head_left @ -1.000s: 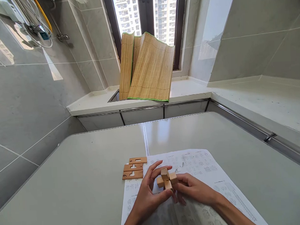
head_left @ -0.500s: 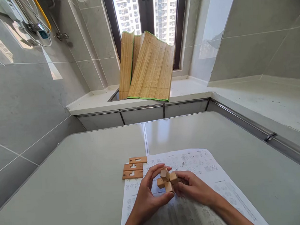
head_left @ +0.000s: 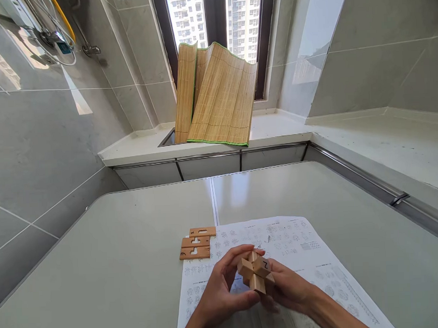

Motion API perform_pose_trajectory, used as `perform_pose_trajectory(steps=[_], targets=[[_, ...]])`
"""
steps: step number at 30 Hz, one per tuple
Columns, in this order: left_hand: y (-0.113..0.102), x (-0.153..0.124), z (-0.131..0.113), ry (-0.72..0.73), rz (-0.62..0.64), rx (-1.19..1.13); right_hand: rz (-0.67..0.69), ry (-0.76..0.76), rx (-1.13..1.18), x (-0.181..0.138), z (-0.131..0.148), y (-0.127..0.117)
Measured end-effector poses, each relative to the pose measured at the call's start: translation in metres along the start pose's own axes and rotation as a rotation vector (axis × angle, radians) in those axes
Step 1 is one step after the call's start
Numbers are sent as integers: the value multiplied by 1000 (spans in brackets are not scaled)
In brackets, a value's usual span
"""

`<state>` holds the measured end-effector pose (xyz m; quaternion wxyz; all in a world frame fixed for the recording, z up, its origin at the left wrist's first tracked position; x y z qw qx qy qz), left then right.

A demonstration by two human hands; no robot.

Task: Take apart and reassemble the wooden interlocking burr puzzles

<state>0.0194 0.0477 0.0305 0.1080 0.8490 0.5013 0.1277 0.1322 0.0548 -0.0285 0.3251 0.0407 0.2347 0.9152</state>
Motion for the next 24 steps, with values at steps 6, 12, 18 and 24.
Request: perform_pose_trajectory(steps=[6, 12, 18, 24], targets=[[-8, -1, -6, 64, -164, 113, -133, -84, -70, -5, 23, -9], [-10, -1, -6, 50, -218, 192, -108, -100, -340, -10, 40, -8], [-6, -1, -8, 82, -156, 170, -6, -84, -186, -7, 21, -5], [-3, -2, -10, 87, -109, 161, 56, -68, -118, -7, 13, -8]])
Point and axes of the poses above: each hand's wrist, its own x-axis towards the middle knuckle, its own y-axis out of the palm, z = x × y, the point moved 6 cm from there along x, towards the middle knuckle, and after that the axes turned 9 degrees about -x, right-handed, at the moved point
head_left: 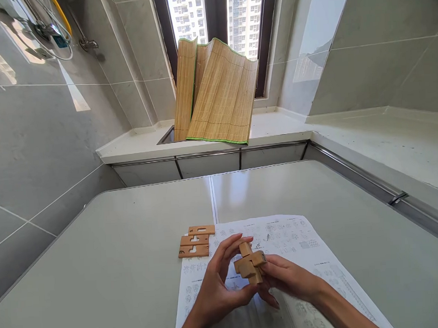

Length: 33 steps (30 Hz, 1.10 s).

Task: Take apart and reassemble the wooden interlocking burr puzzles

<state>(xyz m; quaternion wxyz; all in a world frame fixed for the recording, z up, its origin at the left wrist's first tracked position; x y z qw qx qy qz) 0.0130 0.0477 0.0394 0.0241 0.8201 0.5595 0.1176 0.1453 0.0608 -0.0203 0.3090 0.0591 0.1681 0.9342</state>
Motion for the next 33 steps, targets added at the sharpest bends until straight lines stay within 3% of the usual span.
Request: perform_pose_trajectory(steps=[11, 17, 21, 26, 30, 33], targets=[[-12, 0, 20, -159, -164, 191, -370, -51, -422, 2, 21, -7], [-11, 1, 12, -159, -233, 243, -365, -55, -487, 3, 20, -3], [-15, 3, 8, -93, -270, 115, -392, -64, -523, 2, 25, -6], [-34, 3, 4, -20, -468, 27, -479, -63, -475, -1, 31, -15], [-49, 3, 0, -27, -589, 213, -569, -66, -438, -3, 31, -24], [-55, 5, -6, 19, -571, 531, -680, -75, -450, -5, 28, -34]])
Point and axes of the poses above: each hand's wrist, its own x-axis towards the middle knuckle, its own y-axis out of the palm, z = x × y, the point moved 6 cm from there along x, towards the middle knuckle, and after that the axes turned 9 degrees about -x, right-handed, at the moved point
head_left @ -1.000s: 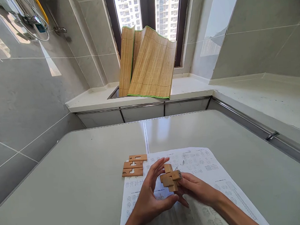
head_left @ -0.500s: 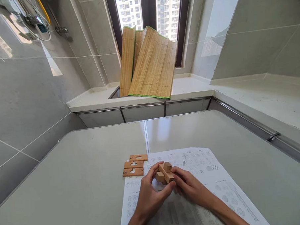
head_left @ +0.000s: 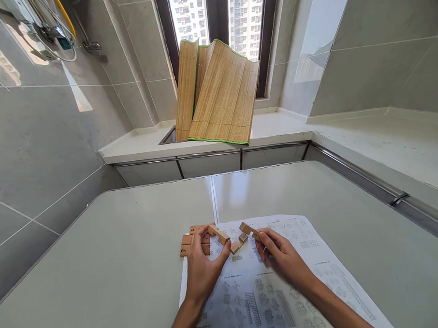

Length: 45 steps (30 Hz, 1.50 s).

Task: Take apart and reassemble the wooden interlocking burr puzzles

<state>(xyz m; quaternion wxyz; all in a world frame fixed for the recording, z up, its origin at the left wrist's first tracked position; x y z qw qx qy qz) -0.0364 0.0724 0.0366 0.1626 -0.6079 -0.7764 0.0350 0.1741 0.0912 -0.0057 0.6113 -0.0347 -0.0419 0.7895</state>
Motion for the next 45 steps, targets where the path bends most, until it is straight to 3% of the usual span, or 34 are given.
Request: perform_pose_trajectory(steps=[6, 13, 20, 32, 45], targets=[[2, 0, -4, 311, 83, 467, -272, 16, -351, 1, -6, -23], [-6, 3, 0, 345, 36, 616, -396, -78, -740, -5, 0, -30], [9, -3, -1, 371, 191, 619, -379, -138, -884, -8, 1, -21], [23, -17, -3, 396, 499, 541, -157, -216, -930, -7, 1, -3], [12, -9, -2, 411, 392, 612, -89, -357, -810, -12, 13, 5]])
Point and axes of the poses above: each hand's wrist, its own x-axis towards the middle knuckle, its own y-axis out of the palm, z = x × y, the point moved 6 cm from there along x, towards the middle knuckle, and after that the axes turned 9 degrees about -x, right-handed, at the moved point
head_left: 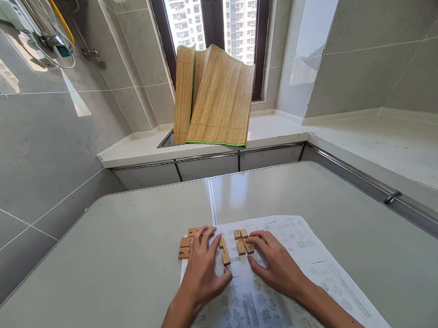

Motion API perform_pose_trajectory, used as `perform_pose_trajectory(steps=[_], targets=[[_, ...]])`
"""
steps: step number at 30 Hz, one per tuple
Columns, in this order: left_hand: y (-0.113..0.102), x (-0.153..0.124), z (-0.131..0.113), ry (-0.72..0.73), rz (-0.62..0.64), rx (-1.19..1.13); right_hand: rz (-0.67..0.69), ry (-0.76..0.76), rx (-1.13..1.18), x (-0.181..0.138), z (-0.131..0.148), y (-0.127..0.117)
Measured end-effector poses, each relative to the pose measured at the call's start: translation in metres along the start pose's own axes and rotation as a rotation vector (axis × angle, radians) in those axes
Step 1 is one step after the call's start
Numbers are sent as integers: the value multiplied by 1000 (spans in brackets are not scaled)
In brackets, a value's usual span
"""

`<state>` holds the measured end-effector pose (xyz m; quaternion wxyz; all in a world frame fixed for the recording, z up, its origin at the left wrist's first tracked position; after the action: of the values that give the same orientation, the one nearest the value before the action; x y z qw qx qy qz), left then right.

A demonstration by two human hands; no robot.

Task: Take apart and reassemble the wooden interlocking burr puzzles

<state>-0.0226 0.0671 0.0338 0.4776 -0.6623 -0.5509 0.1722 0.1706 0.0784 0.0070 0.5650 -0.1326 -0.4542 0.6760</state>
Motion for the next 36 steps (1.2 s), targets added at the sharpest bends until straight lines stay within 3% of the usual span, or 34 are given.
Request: perform_pose_trajectory(steps=[17, 23, 28, 36], targets=[[2, -1, 7, -18, 13, -109, 117, -213, 87, -4, 15, 8], [-1, -1, 3, 2, 77, -139, 170, -258, 193, -7, 21, 10], [1, 1, -5, 77, 151, -139, 241, -158, 321, -9, 21, 8], [3, 1, -9, 109, 141, -142, 256, -54, 503, -4, 25, -1]])
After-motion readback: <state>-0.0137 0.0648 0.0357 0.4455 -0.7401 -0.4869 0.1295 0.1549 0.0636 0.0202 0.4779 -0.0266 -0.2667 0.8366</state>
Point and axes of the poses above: each hand's wrist, its own x-axis towards the middle knuckle, its own y-axis out of the palm, z = x × y, the point moved 6 cm from there along x, towards the middle knuckle, and after that the axes turned 9 degrees about -x, right-handed, at the moved point
